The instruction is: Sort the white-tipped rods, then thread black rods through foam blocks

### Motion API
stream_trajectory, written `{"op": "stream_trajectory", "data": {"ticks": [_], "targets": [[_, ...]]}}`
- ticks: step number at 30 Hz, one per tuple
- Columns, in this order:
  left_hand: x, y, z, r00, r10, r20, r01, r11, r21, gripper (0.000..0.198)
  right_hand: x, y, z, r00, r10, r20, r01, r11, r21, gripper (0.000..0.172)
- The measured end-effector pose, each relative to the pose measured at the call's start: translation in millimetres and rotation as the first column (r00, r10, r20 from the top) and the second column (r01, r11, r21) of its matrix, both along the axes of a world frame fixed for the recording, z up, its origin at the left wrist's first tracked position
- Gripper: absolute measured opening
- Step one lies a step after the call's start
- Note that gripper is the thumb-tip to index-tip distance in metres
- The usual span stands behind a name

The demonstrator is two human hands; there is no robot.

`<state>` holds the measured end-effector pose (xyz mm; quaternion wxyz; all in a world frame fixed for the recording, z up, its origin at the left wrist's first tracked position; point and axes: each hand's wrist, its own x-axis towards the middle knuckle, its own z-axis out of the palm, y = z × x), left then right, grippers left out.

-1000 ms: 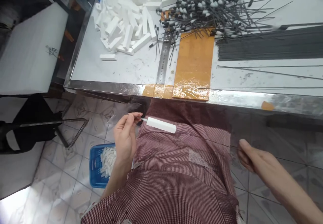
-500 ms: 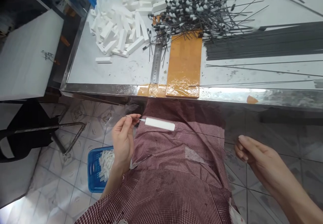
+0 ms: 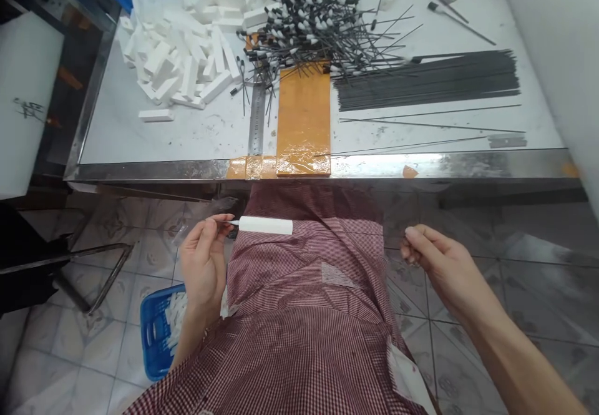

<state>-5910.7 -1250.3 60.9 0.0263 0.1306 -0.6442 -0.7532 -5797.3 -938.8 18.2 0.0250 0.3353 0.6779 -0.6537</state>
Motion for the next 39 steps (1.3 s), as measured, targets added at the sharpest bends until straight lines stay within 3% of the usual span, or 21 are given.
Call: {"op": "stream_trajectory", "data": {"ticks": [6,11,20,29,39], "targets": [[1,-1,-0.2,1.000,0.018,-0.001,-0.018,1.000,-0.011,0.013,-2,-7,6.8,1.000,0.014,-0.002,-0.014,1.000,0.028,0.052],[3,0,2.9,1.000,0.020,-0.013,-0.020,1.000,0.020,0.013,0,-9,10.8,1.000,-0.015,0.003,0.015,1.000,0.011,0.054],[5,-1,8.5,0.991,0.088,0.101,-0.109,0.966,0.234,0.013,9,-14,20.9,0.994,0.011,-0.105,0.003,0.992,0.125,0.052],[9,-15,4.8,0.997,0.079,-0.015,-0.074,0.974,0.215,0.013,12,-28,20.5,0.998,-0.005,-0.063,0.007,0.999,0.043,0.055],[10,-17,0.2,0.998,0.062,0.011,-0.063,0.989,0.135,0.014,13,-26,32.5,0.999,0.027,-0.048,-0.018,0.984,0.176,0.054]]}}
